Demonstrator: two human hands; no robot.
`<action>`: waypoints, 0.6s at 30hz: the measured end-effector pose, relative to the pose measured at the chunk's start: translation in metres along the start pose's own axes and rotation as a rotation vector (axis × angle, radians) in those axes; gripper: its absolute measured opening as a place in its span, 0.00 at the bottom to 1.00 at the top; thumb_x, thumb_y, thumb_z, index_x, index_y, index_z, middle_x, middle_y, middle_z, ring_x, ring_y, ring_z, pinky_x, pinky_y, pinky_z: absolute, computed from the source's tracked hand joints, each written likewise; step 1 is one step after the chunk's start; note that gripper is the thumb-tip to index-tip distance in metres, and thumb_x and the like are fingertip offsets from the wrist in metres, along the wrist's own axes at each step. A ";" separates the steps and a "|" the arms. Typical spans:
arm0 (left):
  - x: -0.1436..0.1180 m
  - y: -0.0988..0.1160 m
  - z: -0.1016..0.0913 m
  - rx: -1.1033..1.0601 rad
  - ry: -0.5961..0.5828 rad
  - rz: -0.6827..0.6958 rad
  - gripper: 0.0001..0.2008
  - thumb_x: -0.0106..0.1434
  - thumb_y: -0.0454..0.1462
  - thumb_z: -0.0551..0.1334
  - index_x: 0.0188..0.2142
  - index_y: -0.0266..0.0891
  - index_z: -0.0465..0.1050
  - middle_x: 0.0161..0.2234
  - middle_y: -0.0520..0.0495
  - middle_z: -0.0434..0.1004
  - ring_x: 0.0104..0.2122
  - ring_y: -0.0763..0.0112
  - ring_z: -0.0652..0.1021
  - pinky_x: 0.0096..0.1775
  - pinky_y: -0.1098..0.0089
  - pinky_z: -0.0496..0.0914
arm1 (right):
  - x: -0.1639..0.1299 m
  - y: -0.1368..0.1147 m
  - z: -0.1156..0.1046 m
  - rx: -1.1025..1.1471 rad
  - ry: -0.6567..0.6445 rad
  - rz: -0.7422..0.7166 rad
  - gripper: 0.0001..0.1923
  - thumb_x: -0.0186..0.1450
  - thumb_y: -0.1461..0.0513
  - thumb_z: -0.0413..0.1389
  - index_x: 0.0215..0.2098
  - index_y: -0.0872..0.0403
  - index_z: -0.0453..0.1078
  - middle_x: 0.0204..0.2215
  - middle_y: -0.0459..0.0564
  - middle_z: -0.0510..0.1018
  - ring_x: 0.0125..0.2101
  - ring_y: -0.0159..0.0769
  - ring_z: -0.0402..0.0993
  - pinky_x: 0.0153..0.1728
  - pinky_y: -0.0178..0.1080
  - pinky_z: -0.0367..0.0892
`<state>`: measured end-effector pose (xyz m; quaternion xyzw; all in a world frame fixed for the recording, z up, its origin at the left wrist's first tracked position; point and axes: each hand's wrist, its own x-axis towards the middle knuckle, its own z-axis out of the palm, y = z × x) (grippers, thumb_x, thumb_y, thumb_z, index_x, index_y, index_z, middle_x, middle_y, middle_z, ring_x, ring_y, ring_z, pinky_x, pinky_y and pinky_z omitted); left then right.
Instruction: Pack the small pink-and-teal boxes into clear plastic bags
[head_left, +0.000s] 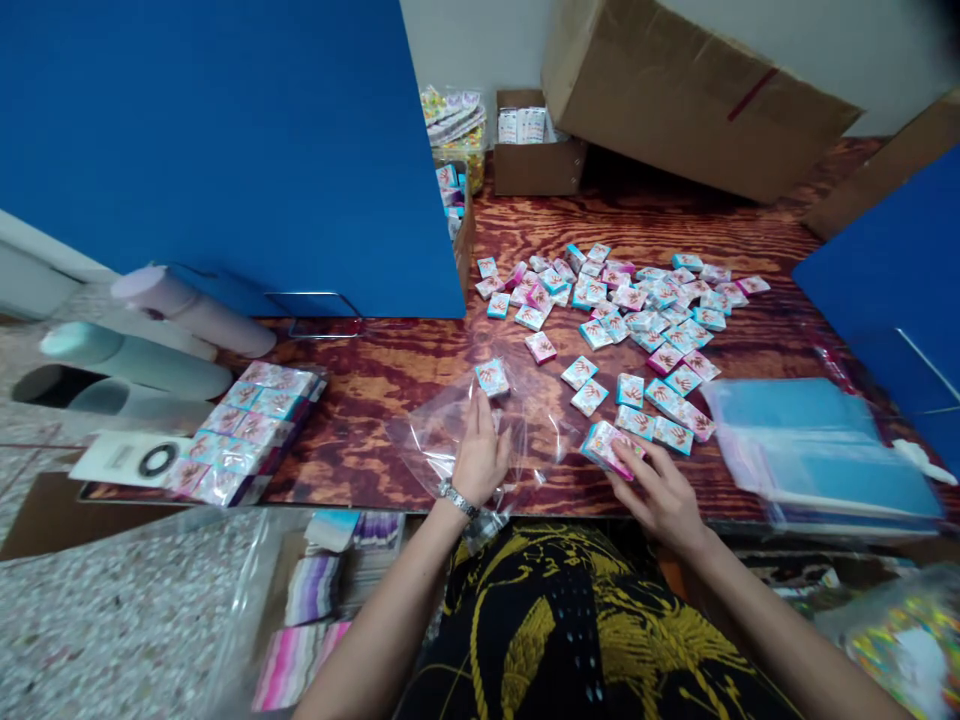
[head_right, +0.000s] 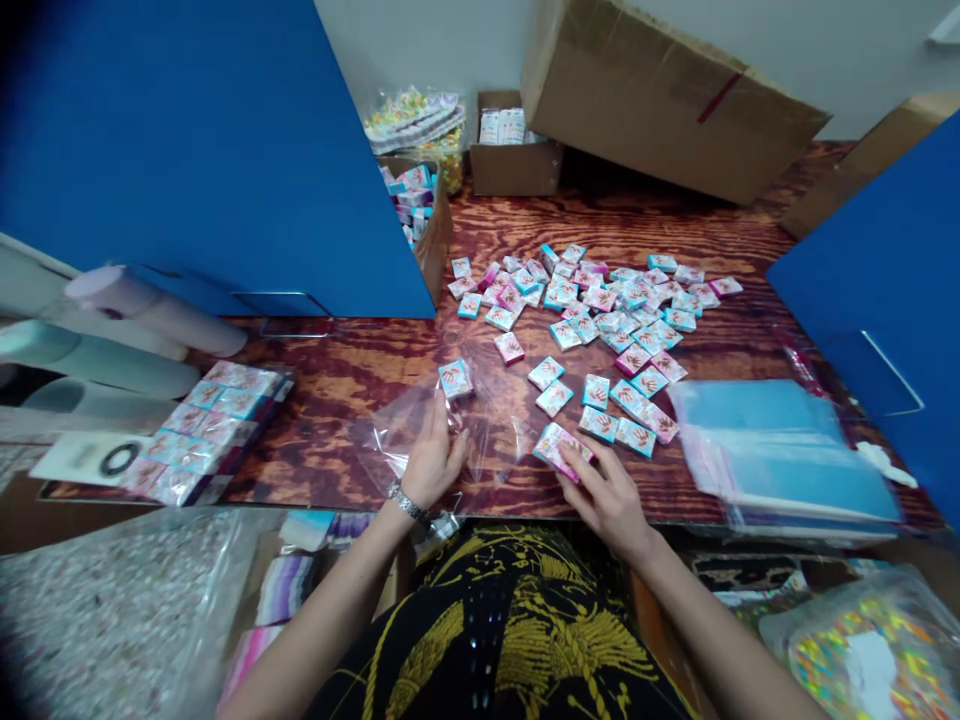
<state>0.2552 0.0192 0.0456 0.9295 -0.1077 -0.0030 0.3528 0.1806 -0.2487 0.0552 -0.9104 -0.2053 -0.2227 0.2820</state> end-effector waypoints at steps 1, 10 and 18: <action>-0.002 0.001 -0.002 -0.004 0.010 0.002 0.34 0.67 0.39 0.50 0.67 0.28 0.36 0.66 0.29 0.46 0.66 0.56 0.53 0.63 0.55 0.56 | 0.006 -0.008 -0.001 0.019 0.000 -0.026 0.35 0.64 0.67 0.57 0.66 0.46 0.53 0.55 0.58 0.66 0.52 0.46 0.69 0.50 0.48 0.70; 0.010 -0.005 -0.013 -0.086 -0.011 -0.009 0.31 0.66 0.35 0.46 0.67 0.30 0.41 0.64 0.35 0.55 0.63 0.61 0.60 0.62 0.56 0.58 | 0.036 -0.042 0.047 -0.042 -0.256 -0.259 0.28 0.66 0.67 0.53 0.64 0.50 0.57 0.54 0.60 0.69 0.54 0.45 0.66 0.52 0.46 0.69; 0.007 -0.002 -0.029 -0.128 0.006 -0.074 0.27 0.69 0.40 0.45 0.65 0.34 0.50 0.63 0.39 0.58 0.63 0.64 0.60 0.63 0.57 0.57 | 0.059 -0.054 0.081 -0.166 -0.282 -0.249 0.26 0.66 0.71 0.49 0.63 0.54 0.60 0.53 0.63 0.70 0.52 0.46 0.68 0.51 0.46 0.69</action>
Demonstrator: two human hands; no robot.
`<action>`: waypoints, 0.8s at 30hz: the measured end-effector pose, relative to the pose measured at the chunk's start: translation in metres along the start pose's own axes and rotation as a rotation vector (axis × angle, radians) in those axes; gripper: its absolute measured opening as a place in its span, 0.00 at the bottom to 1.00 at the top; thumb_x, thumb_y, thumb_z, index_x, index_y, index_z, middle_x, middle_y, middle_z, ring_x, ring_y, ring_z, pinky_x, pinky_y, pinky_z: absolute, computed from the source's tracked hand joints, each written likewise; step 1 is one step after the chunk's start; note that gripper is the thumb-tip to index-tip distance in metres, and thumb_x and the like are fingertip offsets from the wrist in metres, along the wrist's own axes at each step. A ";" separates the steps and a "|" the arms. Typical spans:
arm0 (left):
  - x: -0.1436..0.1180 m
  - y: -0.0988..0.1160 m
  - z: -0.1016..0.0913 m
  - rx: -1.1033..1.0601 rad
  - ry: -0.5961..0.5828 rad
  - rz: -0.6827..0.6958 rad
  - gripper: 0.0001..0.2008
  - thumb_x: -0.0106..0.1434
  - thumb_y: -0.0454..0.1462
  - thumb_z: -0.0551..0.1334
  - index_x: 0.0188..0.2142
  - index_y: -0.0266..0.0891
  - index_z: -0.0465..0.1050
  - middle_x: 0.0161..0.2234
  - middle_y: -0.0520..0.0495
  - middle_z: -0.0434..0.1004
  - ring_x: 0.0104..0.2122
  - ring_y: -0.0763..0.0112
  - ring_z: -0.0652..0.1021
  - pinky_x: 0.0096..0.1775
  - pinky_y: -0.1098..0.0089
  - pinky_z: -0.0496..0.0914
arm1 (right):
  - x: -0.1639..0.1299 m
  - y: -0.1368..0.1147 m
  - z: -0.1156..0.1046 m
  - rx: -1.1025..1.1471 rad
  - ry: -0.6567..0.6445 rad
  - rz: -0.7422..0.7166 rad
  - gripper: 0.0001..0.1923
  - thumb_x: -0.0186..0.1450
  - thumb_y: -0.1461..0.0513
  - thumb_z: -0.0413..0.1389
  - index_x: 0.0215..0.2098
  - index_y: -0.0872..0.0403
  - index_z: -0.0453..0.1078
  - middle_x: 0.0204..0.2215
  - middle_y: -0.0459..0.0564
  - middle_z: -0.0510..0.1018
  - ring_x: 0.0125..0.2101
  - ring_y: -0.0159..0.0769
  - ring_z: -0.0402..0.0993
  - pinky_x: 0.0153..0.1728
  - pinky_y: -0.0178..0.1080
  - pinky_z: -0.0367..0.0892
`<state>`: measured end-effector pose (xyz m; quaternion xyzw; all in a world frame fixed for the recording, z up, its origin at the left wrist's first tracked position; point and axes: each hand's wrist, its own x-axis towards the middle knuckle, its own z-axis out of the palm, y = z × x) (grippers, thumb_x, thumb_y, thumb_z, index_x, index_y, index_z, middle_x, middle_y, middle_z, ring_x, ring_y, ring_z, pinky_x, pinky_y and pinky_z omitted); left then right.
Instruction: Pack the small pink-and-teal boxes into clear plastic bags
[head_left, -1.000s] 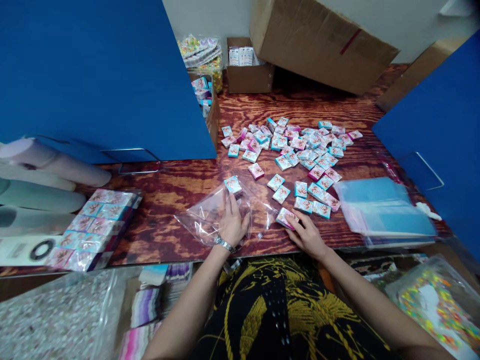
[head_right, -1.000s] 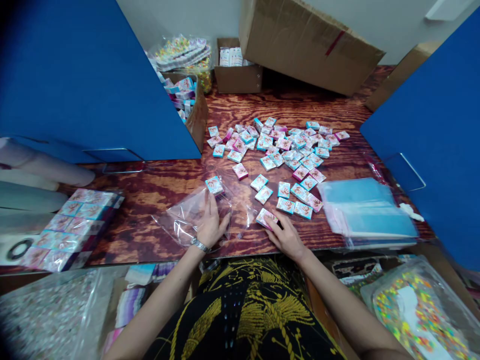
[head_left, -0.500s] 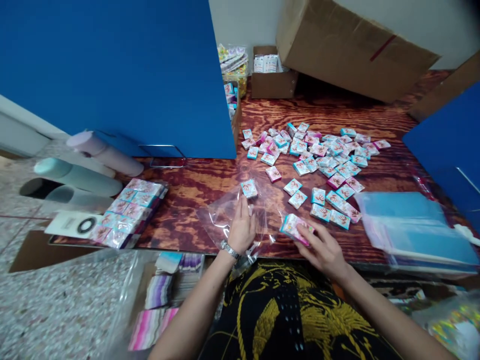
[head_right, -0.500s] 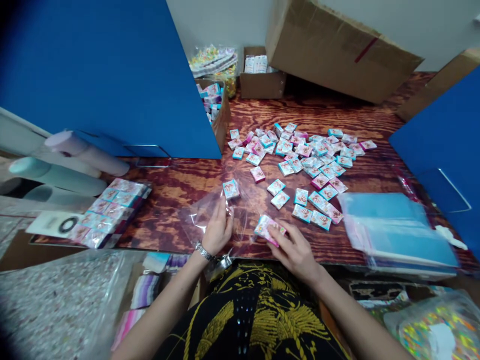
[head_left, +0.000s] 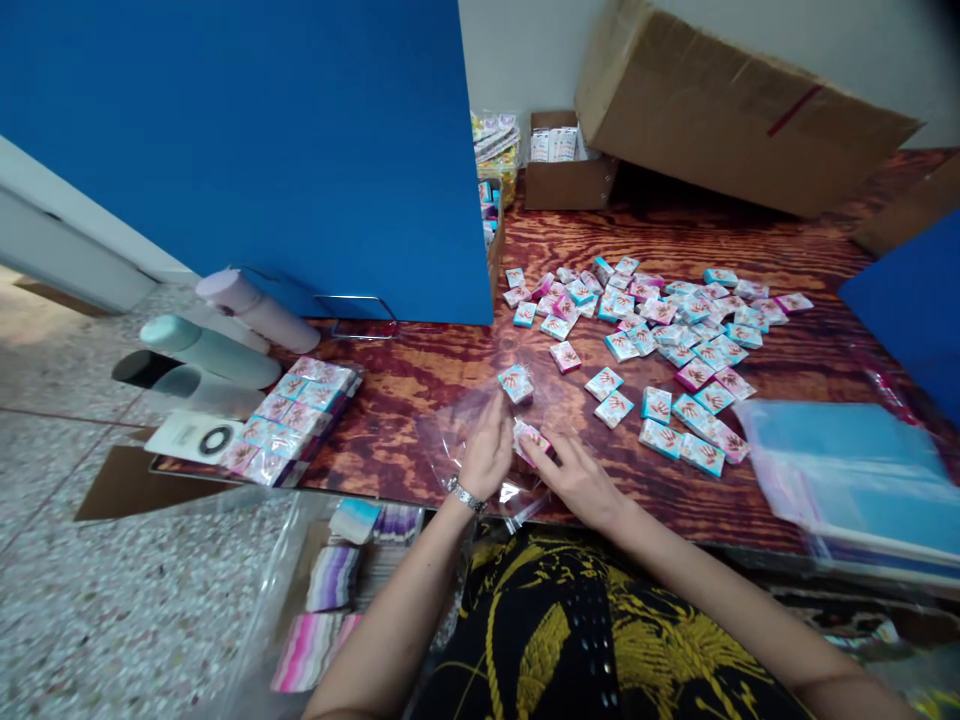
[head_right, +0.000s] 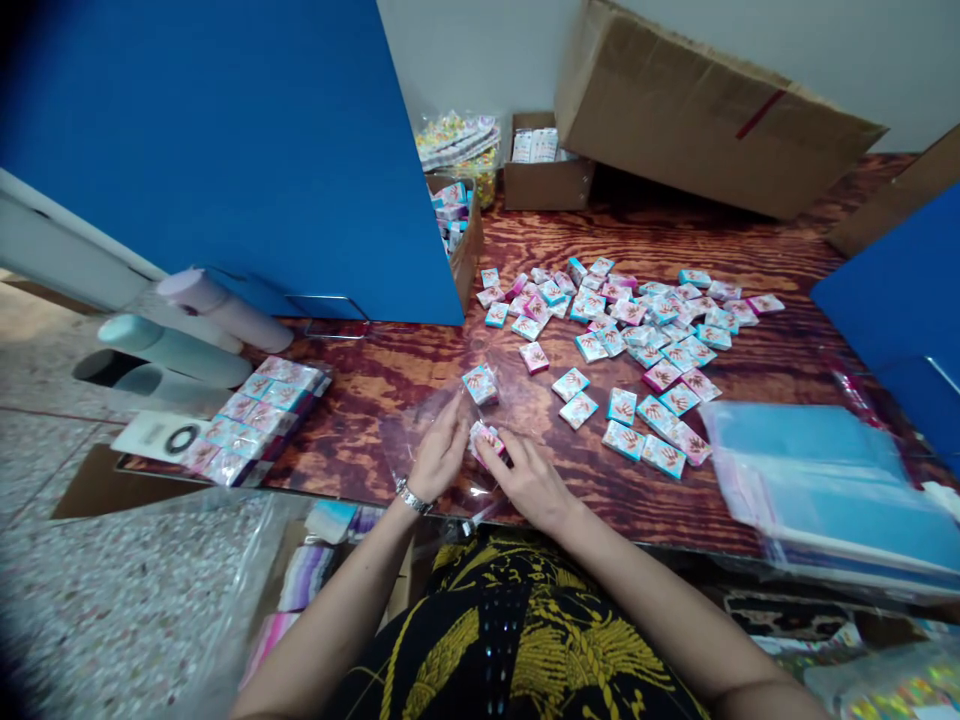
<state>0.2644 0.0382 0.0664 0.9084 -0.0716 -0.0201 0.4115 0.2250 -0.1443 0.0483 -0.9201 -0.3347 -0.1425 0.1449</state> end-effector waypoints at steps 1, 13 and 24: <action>-0.003 0.001 0.000 0.005 0.024 -0.011 0.26 0.69 0.41 0.45 0.65 0.35 0.51 0.64 0.39 0.56 0.64 0.64 0.58 0.63 0.56 0.54 | 0.007 -0.002 0.003 -0.002 0.004 0.007 0.26 0.66 0.71 0.48 0.63 0.54 0.60 0.53 0.63 0.69 0.51 0.46 0.68 0.51 0.46 0.69; -0.027 -0.006 0.028 0.064 0.161 -0.054 0.31 0.70 0.44 0.45 0.67 0.35 0.38 0.69 0.37 0.28 0.67 0.60 0.37 0.65 0.50 0.42 | 0.054 0.007 0.063 0.052 0.035 0.100 0.28 0.68 0.69 0.45 0.65 0.50 0.55 0.47 0.59 0.69 0.45 0.43 0.70 0.41 0.41 0.73; -0.035 -0.020 0.038 0.079 0.099 -0.020 0.35 0.69 0.44 0.47 0.67 0.32 0.30 0.68 0.34 0.31 0.67 0.59 0.39 0.65 0.52 0.45 | 0.067 0.015 0.048 -0.120 -0.216 0.147 0.34 0.65 0.70 0.47 0.67 0.44 0.50 0.33 0.57 0.73 0.34 0.44 0.73 0.34 0.45 0.72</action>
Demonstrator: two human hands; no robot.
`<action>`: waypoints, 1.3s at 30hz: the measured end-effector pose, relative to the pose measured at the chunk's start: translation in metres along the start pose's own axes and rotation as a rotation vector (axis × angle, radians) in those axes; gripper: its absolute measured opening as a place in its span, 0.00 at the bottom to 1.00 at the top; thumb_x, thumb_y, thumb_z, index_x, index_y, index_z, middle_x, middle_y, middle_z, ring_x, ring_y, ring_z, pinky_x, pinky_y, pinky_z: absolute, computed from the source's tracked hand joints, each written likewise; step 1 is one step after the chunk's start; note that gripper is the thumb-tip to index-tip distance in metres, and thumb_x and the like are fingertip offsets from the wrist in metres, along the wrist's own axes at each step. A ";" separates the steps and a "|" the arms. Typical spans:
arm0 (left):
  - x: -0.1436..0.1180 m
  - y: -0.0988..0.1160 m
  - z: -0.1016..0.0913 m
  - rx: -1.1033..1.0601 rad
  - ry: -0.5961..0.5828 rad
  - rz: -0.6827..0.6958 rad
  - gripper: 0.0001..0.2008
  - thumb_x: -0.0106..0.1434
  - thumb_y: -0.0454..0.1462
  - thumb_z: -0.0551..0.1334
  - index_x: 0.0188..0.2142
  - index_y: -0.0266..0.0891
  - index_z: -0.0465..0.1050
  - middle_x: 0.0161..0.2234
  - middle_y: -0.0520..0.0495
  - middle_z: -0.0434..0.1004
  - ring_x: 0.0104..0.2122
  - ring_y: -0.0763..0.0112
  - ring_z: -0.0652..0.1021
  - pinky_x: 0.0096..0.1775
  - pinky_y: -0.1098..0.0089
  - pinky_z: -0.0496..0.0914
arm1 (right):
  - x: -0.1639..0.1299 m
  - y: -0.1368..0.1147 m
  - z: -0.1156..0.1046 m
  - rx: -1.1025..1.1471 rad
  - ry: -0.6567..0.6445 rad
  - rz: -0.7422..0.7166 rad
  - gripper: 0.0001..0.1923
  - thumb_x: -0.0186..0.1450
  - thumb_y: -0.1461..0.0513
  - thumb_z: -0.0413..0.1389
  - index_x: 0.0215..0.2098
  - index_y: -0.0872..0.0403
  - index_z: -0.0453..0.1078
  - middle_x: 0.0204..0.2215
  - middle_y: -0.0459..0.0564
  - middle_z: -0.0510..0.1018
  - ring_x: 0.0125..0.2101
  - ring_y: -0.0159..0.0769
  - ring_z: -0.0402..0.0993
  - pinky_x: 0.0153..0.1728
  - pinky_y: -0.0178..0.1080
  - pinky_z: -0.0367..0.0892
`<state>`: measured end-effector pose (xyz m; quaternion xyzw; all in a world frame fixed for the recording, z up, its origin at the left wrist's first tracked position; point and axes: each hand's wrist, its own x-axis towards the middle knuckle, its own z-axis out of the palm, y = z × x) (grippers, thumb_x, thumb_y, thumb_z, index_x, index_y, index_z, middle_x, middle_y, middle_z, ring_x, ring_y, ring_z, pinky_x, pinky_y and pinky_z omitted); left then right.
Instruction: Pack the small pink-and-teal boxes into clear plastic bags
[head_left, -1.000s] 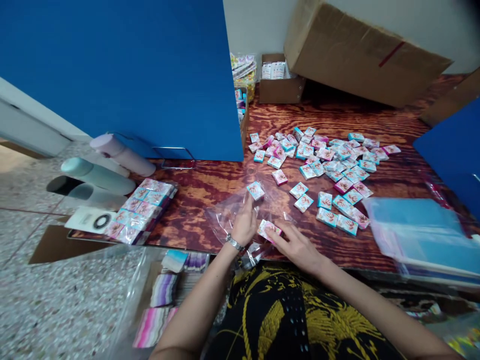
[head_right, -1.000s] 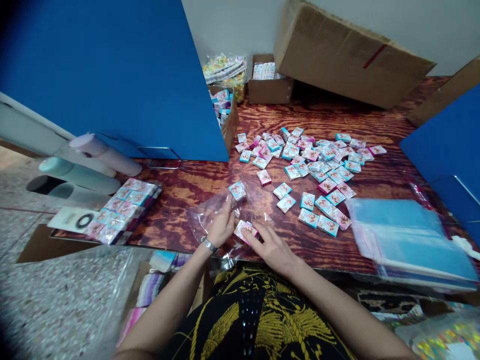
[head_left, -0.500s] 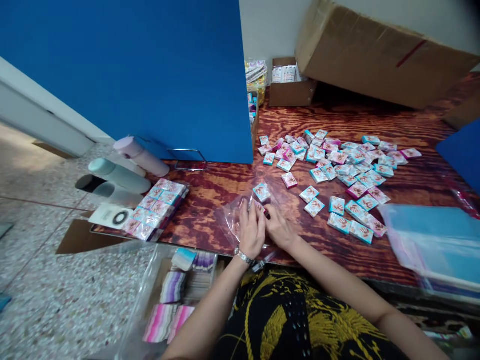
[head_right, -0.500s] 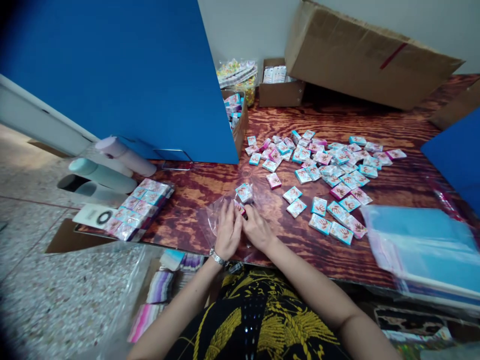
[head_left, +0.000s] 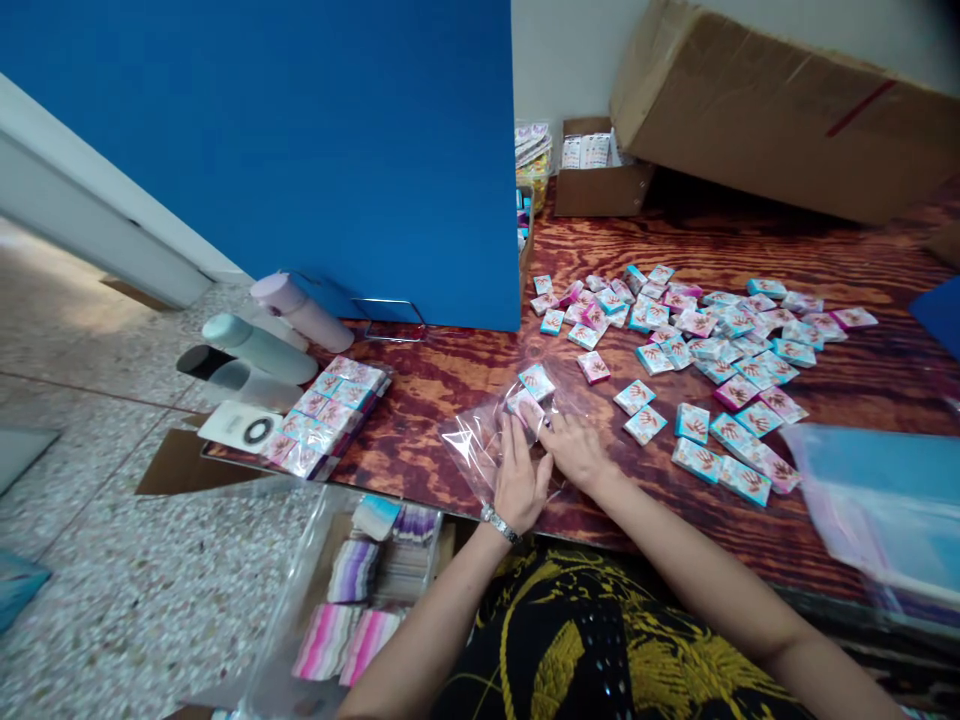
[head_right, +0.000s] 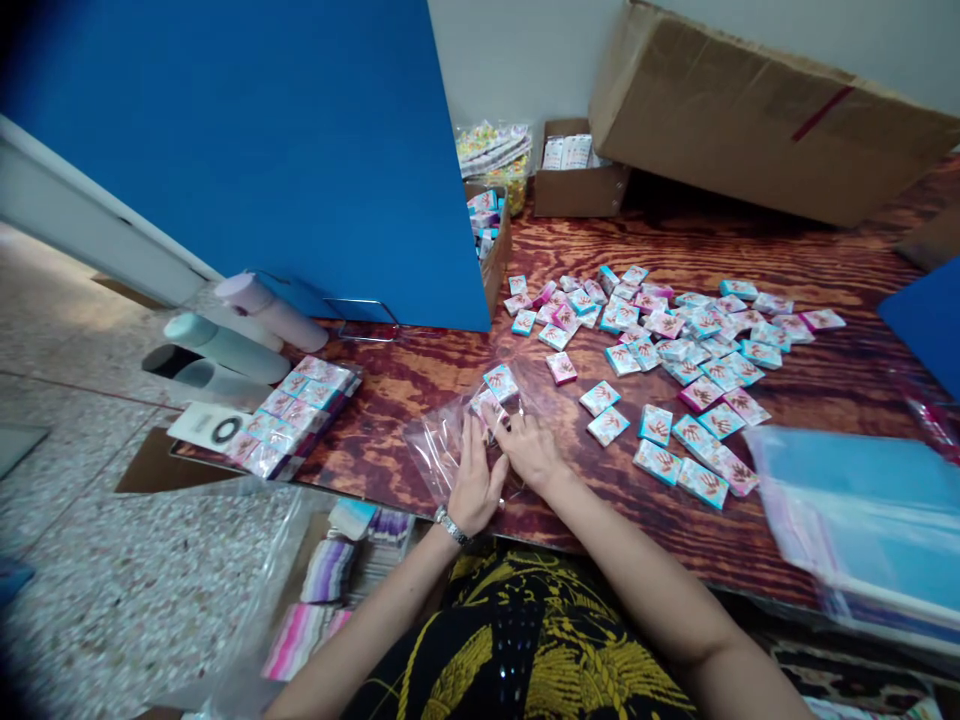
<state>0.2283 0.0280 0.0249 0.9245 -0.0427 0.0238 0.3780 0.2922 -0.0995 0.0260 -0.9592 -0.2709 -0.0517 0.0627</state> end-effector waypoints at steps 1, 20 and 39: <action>0.000 0.000 0.000 -0.001 -0.009 -0.008 0.36 0.69 0.44 0.48 0.67 0.31 0.31 0.68 0.33 0.33 0.67 0.59 0.40 0.65 0.53 0.46 | 0.005 -0.002 0.000 -0.022 -0.026 0.022 0.34 0.65 0.70 0.46 0.67 0.43 0.48 0.32 0.57 0.74 0.31 0.43 0.74 0.32 0.44 0.72; 0.038 0.009 -0.022 0.323 -0.148 -0.174 0.39 0.67 0.54 0.44 0.68 0.35 0.32 0.62 0.32 0.59 0.54 0.51 0.72 0.48 0.56 0.71 | -0.022 0.029 -0.036 0.194 -0.157 -0.045 0.26 0.70 0.58 0.45 0.66 0.45 0.51 0.40 0.52 0.77 0.38 0.39 0.74 0.37 0.36 0.66; 0.043 0.009 -0.017 0.563 -0.035 -0.080 0.40 0.68 0.49 0.50 0.67 0.25 0.34 0.44 0.30 0.76 0.42 0.56 0.79 0.37 0.64 0.73 | -0.006 0.225 -0.042 -0.013 0.052 0.569 0.27 0.68 0.56 0.47 0.64 0.54 0.57 0.53 0.60 0.68 0.49 0.48 0.65 0.48 0.44 0.62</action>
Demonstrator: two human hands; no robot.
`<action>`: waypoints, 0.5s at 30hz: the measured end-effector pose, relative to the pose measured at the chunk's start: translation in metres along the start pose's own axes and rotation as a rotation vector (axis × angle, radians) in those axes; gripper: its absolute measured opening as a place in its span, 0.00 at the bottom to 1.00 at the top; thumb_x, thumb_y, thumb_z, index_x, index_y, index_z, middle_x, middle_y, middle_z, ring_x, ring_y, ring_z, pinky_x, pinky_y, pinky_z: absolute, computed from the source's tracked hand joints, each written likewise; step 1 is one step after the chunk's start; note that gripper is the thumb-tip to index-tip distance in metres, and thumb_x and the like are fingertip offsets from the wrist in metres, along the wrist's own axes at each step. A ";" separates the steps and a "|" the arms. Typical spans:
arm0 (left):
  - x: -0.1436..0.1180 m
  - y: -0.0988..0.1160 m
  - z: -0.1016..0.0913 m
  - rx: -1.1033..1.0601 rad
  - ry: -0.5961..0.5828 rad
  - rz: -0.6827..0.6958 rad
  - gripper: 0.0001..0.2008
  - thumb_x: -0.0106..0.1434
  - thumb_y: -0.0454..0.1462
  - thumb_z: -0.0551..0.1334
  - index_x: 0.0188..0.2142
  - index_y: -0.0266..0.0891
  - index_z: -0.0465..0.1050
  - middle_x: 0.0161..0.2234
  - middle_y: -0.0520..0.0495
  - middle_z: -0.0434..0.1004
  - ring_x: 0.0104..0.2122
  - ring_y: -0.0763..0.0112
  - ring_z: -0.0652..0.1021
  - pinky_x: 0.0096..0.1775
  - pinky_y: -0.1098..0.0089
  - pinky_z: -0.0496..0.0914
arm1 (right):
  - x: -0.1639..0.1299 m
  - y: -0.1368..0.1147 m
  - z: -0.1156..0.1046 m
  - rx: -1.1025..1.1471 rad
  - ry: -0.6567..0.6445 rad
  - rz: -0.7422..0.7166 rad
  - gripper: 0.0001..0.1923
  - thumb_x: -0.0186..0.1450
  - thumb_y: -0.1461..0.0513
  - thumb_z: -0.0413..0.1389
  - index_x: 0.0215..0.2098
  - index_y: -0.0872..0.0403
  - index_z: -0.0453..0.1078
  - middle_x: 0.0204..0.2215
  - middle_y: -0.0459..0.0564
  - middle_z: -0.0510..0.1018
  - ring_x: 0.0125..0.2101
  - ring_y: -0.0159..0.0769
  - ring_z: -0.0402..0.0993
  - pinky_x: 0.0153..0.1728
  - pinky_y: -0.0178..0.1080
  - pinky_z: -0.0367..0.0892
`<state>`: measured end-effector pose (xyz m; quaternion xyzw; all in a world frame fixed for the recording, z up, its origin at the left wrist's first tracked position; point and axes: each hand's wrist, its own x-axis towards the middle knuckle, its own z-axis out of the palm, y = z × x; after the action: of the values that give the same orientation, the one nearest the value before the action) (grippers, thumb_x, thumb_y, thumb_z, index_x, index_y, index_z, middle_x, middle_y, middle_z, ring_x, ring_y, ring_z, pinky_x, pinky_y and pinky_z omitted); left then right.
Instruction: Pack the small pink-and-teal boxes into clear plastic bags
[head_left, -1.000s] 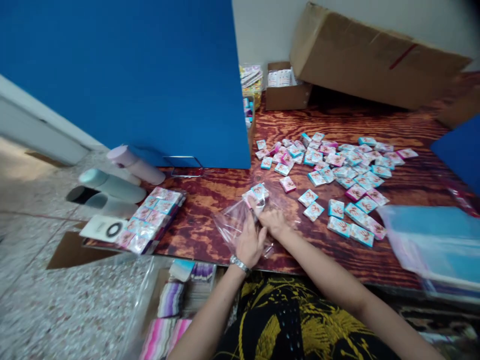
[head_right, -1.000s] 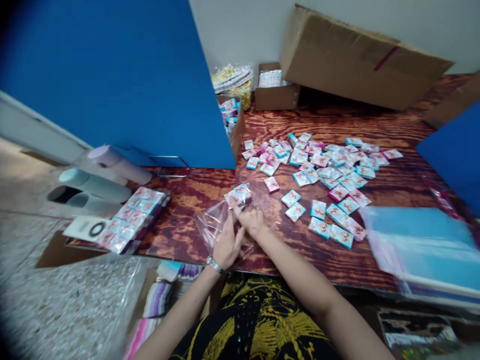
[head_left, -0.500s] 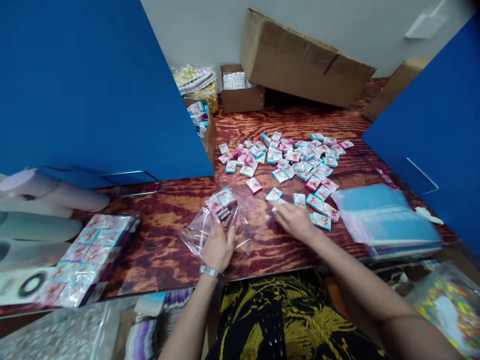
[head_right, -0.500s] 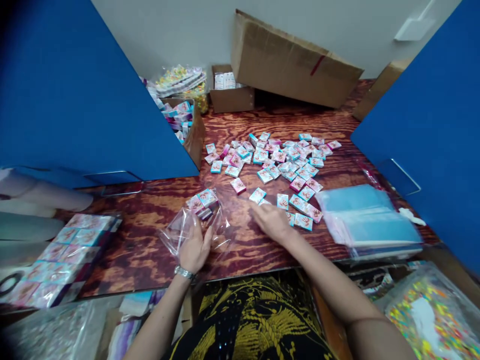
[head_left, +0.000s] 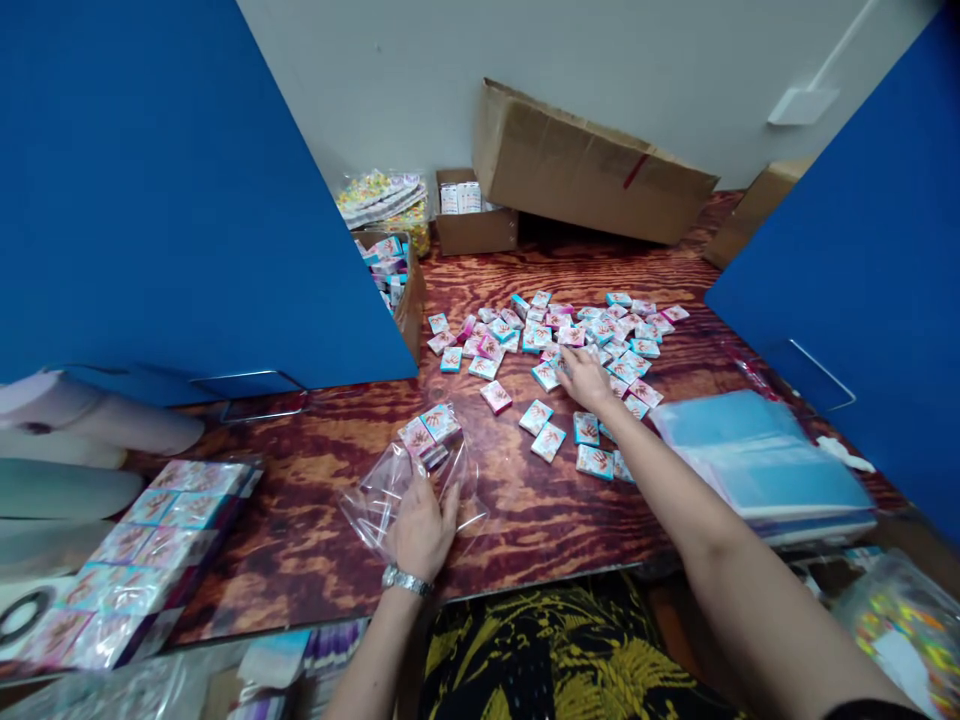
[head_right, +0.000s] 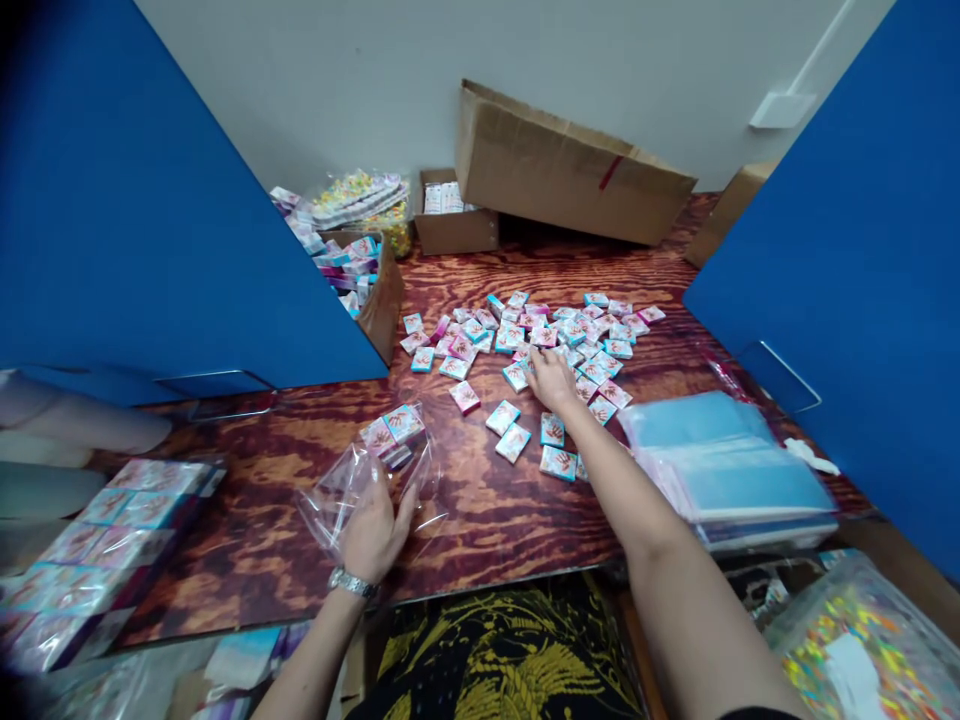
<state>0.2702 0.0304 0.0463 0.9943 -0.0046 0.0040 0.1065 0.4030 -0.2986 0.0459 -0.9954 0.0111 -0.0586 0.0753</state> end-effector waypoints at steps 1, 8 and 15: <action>0.000 -0.001 0.001 0.031 0.009 0.009 0.40 0.68 0.49 0.50 0.67 0.24 0.35 0.42 0.31 0.77 0.40 0.56 0.79 0.36 0.65 0.72 | 0.002 -0.002 0.002 -0.001 -0.010 -0.011 0.27 0.68 0.56 0.48 0.63 0.54 0.57 0.53 0.61 0.67 0.49 0.49 0.65 0.48 0.45 0.62; -0.002 -0.009 0.012 0.138 0.042 0.054 0.38 0.68 0.47 0.51 0.67 0.24 0.36 0.36 0.34 0.78 0.37 0.55 0.79 0.31 0.66 0.71 | -0.020 0.000 0.002 0.116 -0.200 -0.389 0.24 0.67 0.51 0.51 0.60 0.47 0.62 0.48 0.52 0.73 0.46 0.39 0.69 0.45 0.37 0.65; -0.004 -0.006 0.013 0.133 0.040 0.030 0.38 0.67 0.46 0.51 0.67 0.24 0.36 0.40 0.32 0.77 0.40 0.55 0.78 0.32 0.67 0.71 | 0.045 0.015 0.002 -0.112 -0.209 -0.301 0.28 0.66 0.69 0.45 0.64 0.49 0.57 0.60 0.58 0.61 0.55 0.47 0.63 0.50 0.45 0.62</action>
<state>0.2667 0.0340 0.0324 0.9987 -0.0170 0.0257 0.0403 0.4476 -0.3142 0.0470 -0.9891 -0.1424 0.0351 0.0108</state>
